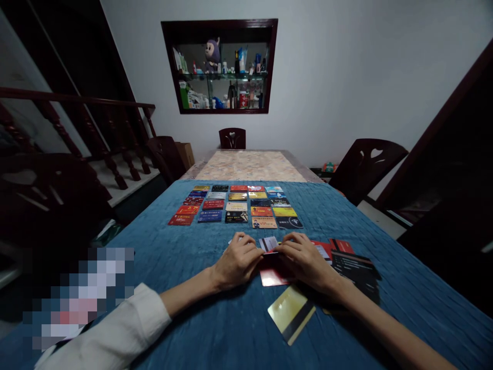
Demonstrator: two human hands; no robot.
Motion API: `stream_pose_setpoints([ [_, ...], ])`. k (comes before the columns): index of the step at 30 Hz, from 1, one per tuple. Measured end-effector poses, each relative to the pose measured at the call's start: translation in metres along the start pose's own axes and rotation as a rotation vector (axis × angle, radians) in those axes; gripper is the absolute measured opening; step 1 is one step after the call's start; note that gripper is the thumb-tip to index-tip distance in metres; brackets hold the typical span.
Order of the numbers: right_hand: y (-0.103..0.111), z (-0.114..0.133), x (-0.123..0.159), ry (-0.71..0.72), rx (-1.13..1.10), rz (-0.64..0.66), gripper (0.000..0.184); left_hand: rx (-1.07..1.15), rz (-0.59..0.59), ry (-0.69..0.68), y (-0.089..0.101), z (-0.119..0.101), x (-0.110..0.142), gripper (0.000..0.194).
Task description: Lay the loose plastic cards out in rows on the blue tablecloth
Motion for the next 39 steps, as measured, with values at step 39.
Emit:
stream_pose_setpoints([
  [39,0.018,-0.002,-0.007,-0.264,-0.418,-0.154,0.013,0.211,0.038,0.206,-0.005,0.012,0.003,0.017],
])
Point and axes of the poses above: each hand's wrist, its own x-axis away from the middle knuckle, its own y-axis out of the back of the hand, z = x × y, the point moved 3 cm from there along -x, towards the middle knuckle, and after that the axes turned 6 degrees about z, right-handed, at the moved point
